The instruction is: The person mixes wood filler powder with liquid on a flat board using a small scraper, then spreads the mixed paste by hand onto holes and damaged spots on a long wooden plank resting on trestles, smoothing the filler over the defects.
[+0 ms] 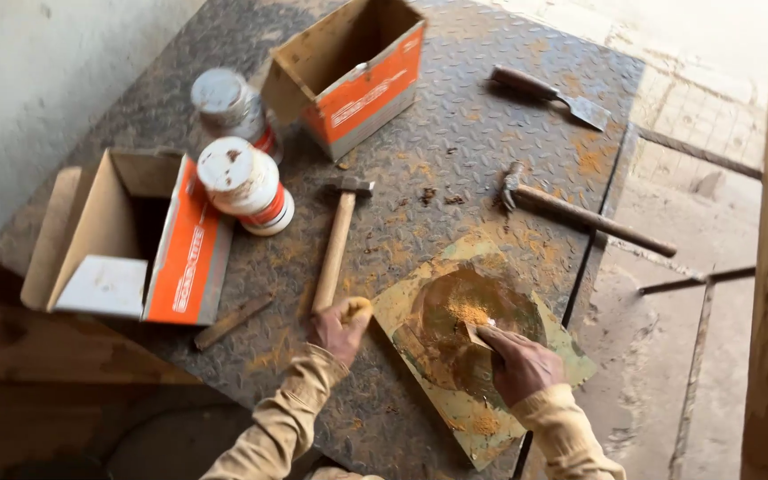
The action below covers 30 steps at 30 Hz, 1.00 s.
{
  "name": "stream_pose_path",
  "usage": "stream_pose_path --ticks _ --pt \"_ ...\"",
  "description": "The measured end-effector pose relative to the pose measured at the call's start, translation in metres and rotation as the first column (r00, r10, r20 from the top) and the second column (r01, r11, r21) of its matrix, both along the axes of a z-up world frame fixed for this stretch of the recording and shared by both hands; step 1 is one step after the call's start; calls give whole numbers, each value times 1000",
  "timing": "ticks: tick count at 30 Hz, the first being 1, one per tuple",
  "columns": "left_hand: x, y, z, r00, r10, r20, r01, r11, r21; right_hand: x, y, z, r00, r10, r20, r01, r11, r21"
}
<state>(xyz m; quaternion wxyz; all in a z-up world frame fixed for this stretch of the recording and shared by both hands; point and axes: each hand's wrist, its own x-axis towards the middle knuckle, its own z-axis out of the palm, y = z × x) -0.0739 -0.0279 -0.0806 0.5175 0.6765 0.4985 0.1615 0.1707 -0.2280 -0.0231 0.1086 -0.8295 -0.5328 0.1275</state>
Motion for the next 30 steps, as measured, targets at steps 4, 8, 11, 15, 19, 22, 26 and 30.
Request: stream_pose_path --ticks 4,8,11,15,19,22,26,30 --pt "-17 -23 -11 999 -39 33 38 999 20 1 9 -31 987 150 64 -118 927 -356" --pt "-27 -35 -3 994 20 106 -23 1000 20 -7 23 6 970 195 147 -153 954 -259" --pt "-32 -36 -16 997 -37 -66 29 993 -116 2 38 16 991 89 102 -56 953 -298" --pt "-39 -43 -31 998 -26 -61 25 1000 -6 9 26 -26 973 216 86 -190 952 -240" --pt "-40 -41 -34 997 -13 -74 10 999 -42 18 8 -48 891 401 213 -383 916 -122" --pt "-37 -36 -31 998 -14 -64 14 1000 7 0 44 16 993 104 54 -62 860 -507" --pt "-34 -39 -25 994 -18 -110 8 996 -88 17 30 -29 957 246 157 -236 969 -77" --pt "-31 -41 -25 997 -15 -76 12 999 -38 11 25 -35 941 312 129 -253 904 -345"
